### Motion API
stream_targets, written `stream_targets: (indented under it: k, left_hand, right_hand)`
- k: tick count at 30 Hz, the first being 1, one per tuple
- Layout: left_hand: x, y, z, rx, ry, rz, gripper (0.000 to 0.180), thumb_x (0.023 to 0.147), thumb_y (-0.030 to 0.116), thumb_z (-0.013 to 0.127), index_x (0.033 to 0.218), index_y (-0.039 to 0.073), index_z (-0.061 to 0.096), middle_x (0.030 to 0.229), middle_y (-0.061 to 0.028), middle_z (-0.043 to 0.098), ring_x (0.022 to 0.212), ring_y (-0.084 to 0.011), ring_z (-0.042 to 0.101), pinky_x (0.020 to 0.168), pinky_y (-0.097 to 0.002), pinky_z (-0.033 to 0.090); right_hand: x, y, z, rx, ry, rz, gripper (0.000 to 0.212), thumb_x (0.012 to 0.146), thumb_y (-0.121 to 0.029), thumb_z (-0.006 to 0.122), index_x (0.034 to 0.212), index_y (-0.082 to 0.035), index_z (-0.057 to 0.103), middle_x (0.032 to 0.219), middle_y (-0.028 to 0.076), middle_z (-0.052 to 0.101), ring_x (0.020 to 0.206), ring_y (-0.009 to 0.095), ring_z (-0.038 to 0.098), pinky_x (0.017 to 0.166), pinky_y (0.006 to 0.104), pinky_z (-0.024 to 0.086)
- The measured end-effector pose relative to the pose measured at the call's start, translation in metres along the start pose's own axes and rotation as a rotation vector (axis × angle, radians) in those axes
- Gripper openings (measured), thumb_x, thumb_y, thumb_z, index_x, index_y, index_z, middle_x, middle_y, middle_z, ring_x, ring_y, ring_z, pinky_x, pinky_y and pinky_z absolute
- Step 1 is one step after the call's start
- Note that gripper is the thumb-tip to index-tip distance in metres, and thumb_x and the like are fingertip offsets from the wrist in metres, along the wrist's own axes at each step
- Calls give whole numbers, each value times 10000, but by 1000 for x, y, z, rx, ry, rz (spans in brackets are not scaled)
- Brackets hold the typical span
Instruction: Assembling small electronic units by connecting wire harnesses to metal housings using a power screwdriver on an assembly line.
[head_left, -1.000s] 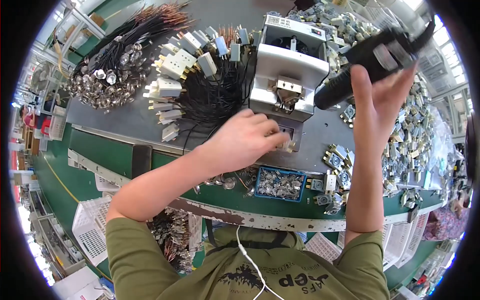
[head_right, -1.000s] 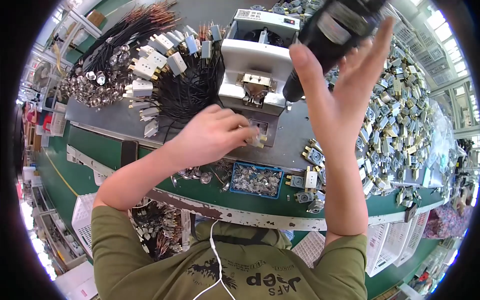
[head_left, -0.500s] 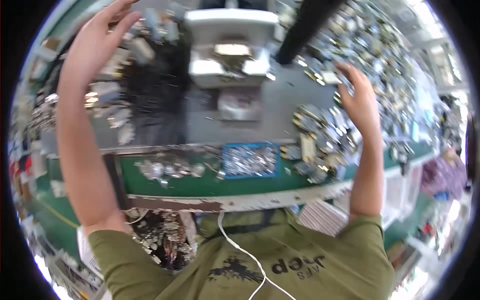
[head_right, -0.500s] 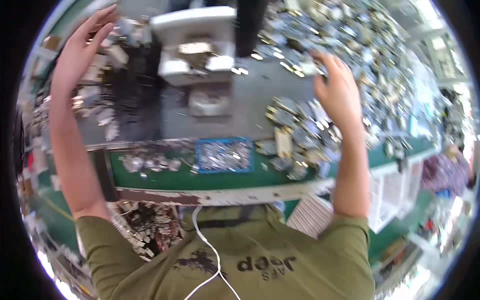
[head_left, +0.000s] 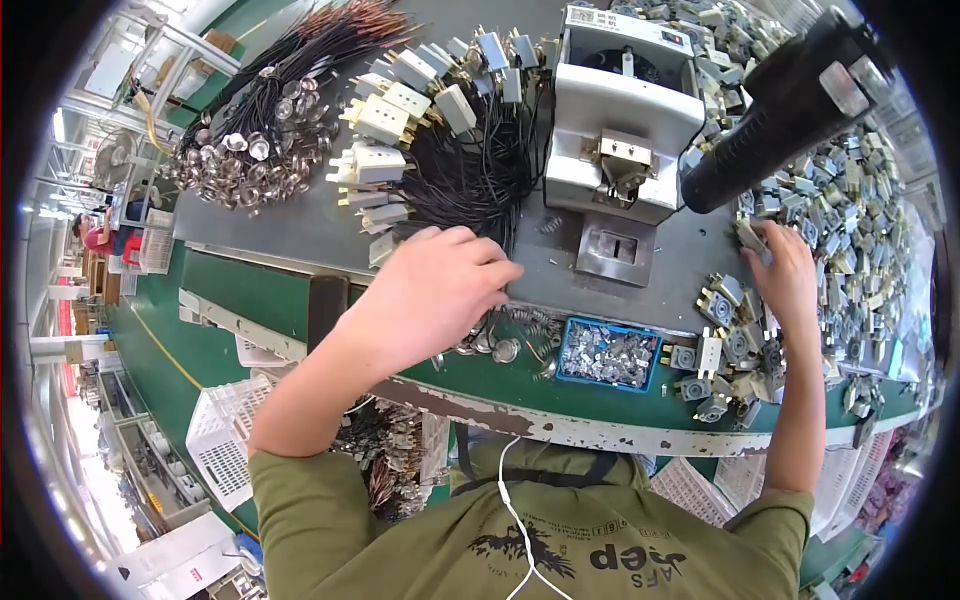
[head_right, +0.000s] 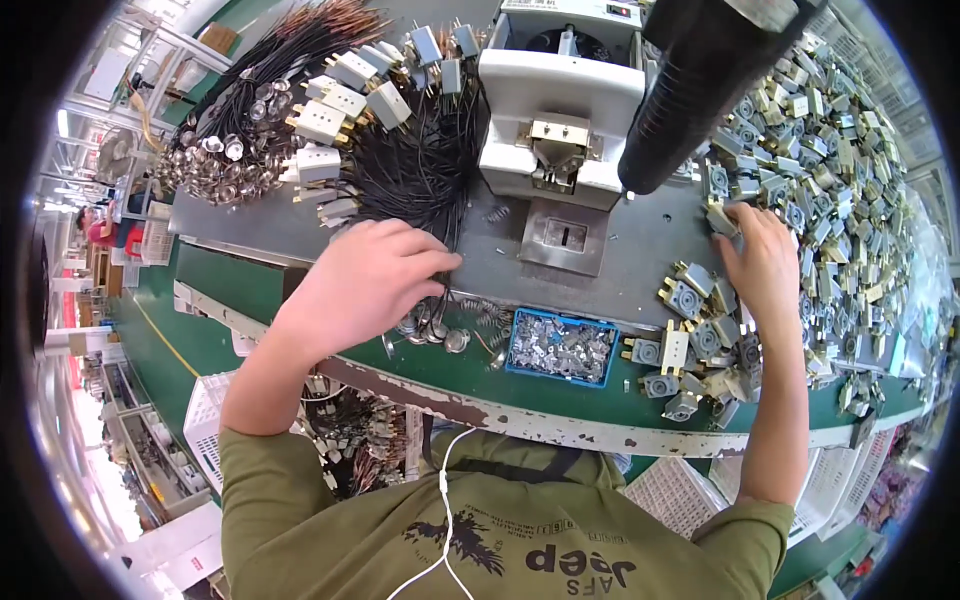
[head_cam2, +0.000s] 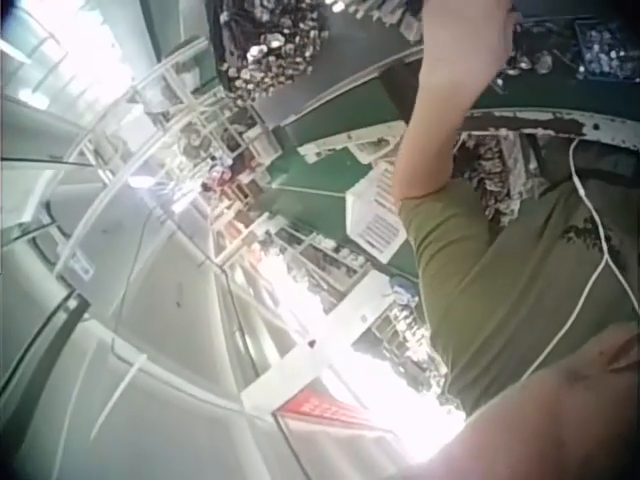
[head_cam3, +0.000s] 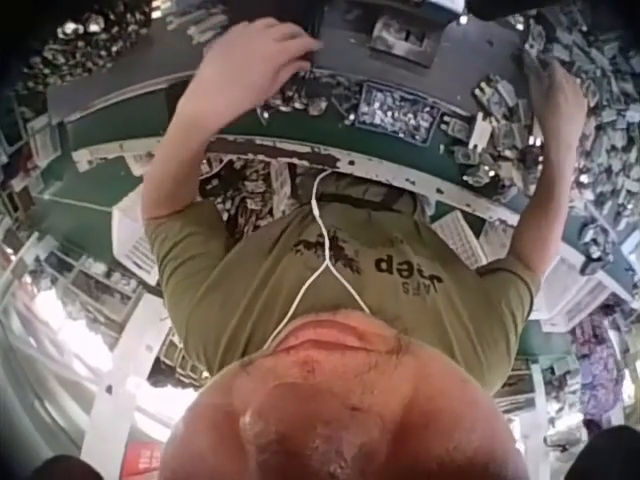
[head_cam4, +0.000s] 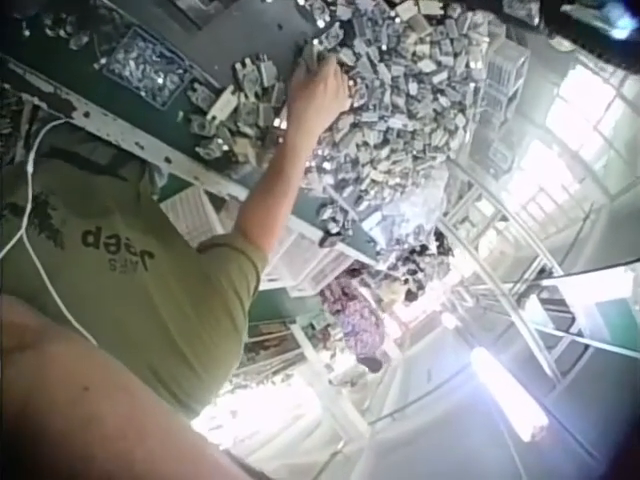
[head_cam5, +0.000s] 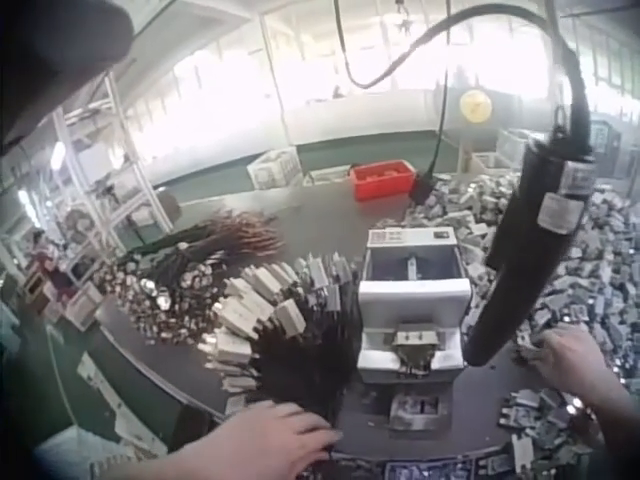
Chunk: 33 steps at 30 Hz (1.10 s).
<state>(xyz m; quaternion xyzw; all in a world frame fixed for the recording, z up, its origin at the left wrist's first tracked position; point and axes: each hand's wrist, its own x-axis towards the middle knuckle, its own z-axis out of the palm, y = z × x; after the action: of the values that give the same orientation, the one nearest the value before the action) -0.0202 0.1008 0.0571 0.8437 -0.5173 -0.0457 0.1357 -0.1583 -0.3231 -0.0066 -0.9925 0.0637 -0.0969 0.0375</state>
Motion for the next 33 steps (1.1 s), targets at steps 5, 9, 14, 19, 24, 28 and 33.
stream_targets:
  k: [5, 9, 14, 19, 24, 28, 33]
  left_hand:
    - [16, -3, 2, 90, 24, 78, 179, 834, 146, 757, 1000, 85, 730, 910, -56, 697, 910, -257, 657, 822, -389, 519]
    - [43, -5, 34, 119, 115, 110, 156, 845, 142, 742, 982, 73, 713, 842, -50, 691, 902, -262, 673, 799, -399, 528]
    - [60, 6, 64, 363, 66, -33, 67, 826, 116, 674, 864, 74, 636, 789, -80, 669, 703, -264, 715, 581, -385, 566]
    - [64, 1, 69, 371, 46, -46, 139, 838, 83, 670, 972, 63, 638, 883, -103, 669, 745, -272, 723, 610, -379, 585]
    - [53, 5, 36, 1, 114, -25, 206, 942, 108, 672, 1145, 67, 671, 987, -101, 658, 875, -306, 694, 747, -389, 586]
    - [52, 2, 31, -222, 153, -37, 179, 932, 60, 662, 1110, 62, 666, 995, -118, 646, 866, -303, 680, 765, -401, 555]
    - [49, -5, 8, -368, 211, -48, 214, 936, 45, 661, 1148, 45, 688, 932, -95, 593, 716, -213, 564, 686, -342, 483]
  right_hand:
    - [-20, -47, -17, 684, 57, 253, 381, 978, -118, 716, 1335, -22, 625, 1094, 105, 748, 879, 138, 680, 822, 267, 525]
    - [-36, -94, -4, 1409, -139, 329, 349, 1083, -180, 558, 1381, 2, 562, 1123, 139, 735, 995, 183, 725, 812, 294, 571]
    - [-33, -119, -2, 1488, -106, 367, 360, 1094, -168, 534, 1408, 8, 540, 1141, 189, 726, 963, 189, 723, 810, 309, 559]
    - [-32, -126, -7, 1531, -109, 304, 402, 1069, -131, 582, 1437, 14, 511, 1119, 220, 719, 935, 168, 706, 822, 299, 551]
    - [-13, -128, -36, 1413, -131, 159, 515, 1008, -166, 698, 1464, -24, 504, 1153, 116, 702, 967, 131, 678, 837, 279, 543]
    - [9, -129, -31, 1282, -386, 199, 426, 1001, -172, 710, 1381, -29, 583, 1098, 19, 674, 923, 93, 644, 779, 256, 523]
    - [17, -135, -25, 279, -118, -310, 447, 870, -84, 694, 1296, -217, 663, 948, 100, 611, 862, 336, 640, 783, 428, 530]
